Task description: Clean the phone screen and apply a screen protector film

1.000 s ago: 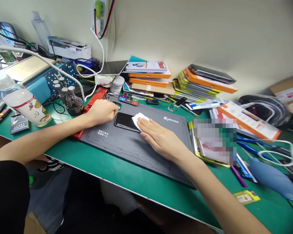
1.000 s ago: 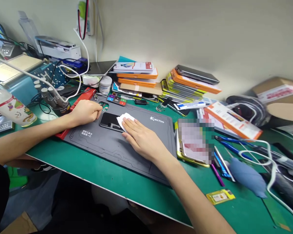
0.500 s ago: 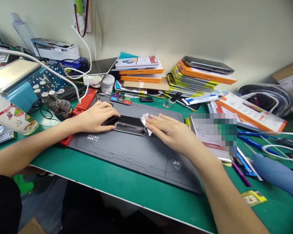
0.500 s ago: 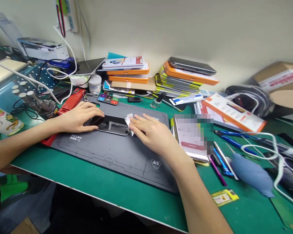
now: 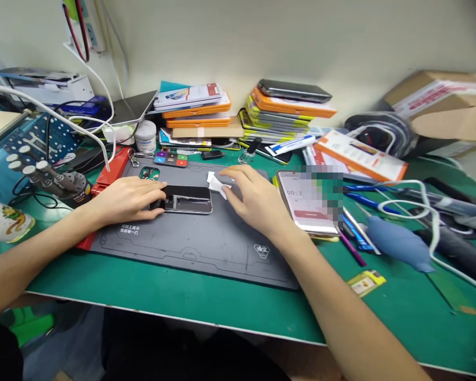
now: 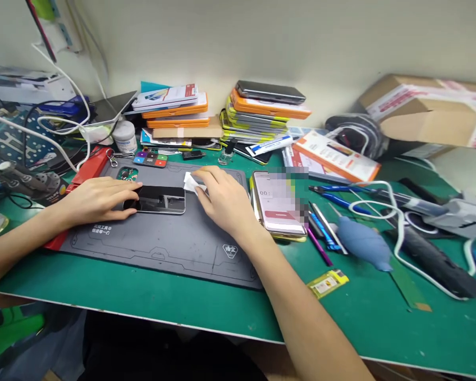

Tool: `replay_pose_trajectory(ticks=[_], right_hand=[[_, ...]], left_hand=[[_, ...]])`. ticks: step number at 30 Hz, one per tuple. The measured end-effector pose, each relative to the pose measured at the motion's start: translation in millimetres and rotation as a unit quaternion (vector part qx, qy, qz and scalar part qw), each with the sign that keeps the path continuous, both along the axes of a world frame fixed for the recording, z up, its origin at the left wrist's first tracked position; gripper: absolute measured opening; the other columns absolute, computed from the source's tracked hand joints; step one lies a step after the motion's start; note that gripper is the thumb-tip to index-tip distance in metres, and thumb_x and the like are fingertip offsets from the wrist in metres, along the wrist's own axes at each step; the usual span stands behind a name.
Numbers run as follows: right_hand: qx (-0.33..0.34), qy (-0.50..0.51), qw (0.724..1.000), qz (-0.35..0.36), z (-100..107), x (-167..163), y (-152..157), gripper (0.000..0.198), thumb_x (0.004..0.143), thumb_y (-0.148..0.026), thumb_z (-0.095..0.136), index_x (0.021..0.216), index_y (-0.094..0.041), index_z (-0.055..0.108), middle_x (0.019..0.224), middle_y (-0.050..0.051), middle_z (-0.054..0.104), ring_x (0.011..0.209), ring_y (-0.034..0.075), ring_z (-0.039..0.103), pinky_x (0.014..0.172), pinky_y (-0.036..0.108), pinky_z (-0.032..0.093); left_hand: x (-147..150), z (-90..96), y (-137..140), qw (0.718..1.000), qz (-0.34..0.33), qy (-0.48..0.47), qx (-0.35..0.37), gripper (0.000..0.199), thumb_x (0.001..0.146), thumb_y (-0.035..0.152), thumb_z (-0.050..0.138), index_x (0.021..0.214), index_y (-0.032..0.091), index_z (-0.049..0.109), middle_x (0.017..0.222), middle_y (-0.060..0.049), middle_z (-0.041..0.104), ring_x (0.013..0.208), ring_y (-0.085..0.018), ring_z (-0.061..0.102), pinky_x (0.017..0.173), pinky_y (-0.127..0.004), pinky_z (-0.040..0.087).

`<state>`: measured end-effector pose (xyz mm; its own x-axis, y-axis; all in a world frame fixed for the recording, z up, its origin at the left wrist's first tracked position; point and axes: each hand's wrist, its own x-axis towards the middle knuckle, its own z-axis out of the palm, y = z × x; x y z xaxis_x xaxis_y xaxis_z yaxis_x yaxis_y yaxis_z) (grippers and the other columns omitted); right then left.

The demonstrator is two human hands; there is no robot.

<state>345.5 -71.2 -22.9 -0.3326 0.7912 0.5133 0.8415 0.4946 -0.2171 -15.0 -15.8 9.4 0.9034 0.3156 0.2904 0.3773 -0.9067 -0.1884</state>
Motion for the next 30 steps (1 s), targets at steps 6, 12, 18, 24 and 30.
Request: replay_pose_trajectory(ticks=[6, 12, 18, 24, 30], right_hand=[[-0.044, -0.028, 0.991, 0.126, 10, -2, -10, 0.026, 0.114, -0.026, 0.057, 0.116, -0.024, 0.083, 0.127, 0.01, 0.087, 0.116, 0.028, 0.082, 0.102, 0.047, 0.066], [-0.041, -0.068, 0.987, 0.139, 14, -6, -17, 0.029, 0.114, -0.026, 0.06, 0.112, -0.026, 0.089, 0.13, 0.006, 0.087, 0.115, 0.027, 0.085, 0.096, 0.043, 0.07], [-0.001, -0.099, 0.985, 0.138, 15, -10, -21, 0.03, 0.115, -0.026, 0.06, 0.112, -0.024, 0.09, 0.126, 0.006, 0.088, 0.111, 0.027, 0.087, 0.092, 0.04, 0.072], [0.014, -0.115, 0.983, 0.145, 17, -10, -23, 0.034, 0.115, -0.023, 0.056, 0.111, -0.022, 0.089, 0.126, 0.007, 0.088, 0.107, 0.027, 0.088, 0.092, 0.042, 0.073], [0.005, -0.131, 0.981, 0.142, 14, -13, -29, 0.036, 0.115, -0.024, 0.053, 0.106, -0.023, 0.088, 0.125, 0.01, 0.088, 0.106, 0.029, 0.087, 0.09, 0.044, 0.072]], left_hand=[[3, 2.2, -2, 1.0, -0.017, 0.013, -0.001, 0.029, 0.107, 0.032, 0.057, 0.119, 0.02, 0.081, 0.144, -0.012, 0.081, 0.124, -0.029, 0.084, 0.096, -0.039, 0.072], [3, 0.8, -3, 1.0, -0.001, 0.012, -0.018, 0.029, 0.102, 0.026, 0.06, 0.12, 0.021, 0.082, 0.144, -0.012, 0.08, 0.123, -0.028, 0.084, 0.095, -0.038, 0.073], [3, 2.0, -3, 1.0, -0.01, 0.017, 0.0, 0.028, 0.102, 0.025, 0.059, 0.118, 0.021, 0.082, 0.142, -0.012, 0.081, 0.119, -0.029, 0.086, 0.09, -0.038, 0.074], [4, 0.7, -3, 1.0, -0.011, 0.022, -0.008, 0.028, 0.102, 0.023, 0.06, 0.12, 0.02, 0.081, 0.143, -0.012, 0.08, 0.124, -0.028, 0.084, 0.094, -0.037, 0.073], [4, 3.4, -2, 0.999, -0.011, 0.033, -0.031, 0.03, 0.105, 0.02, 0.054, 0.123, 0.02, 0.079, 0.145, -0.012, 0.08, 0.128, -0.028, 0.082, 0.097, -0.039, 0.072]])
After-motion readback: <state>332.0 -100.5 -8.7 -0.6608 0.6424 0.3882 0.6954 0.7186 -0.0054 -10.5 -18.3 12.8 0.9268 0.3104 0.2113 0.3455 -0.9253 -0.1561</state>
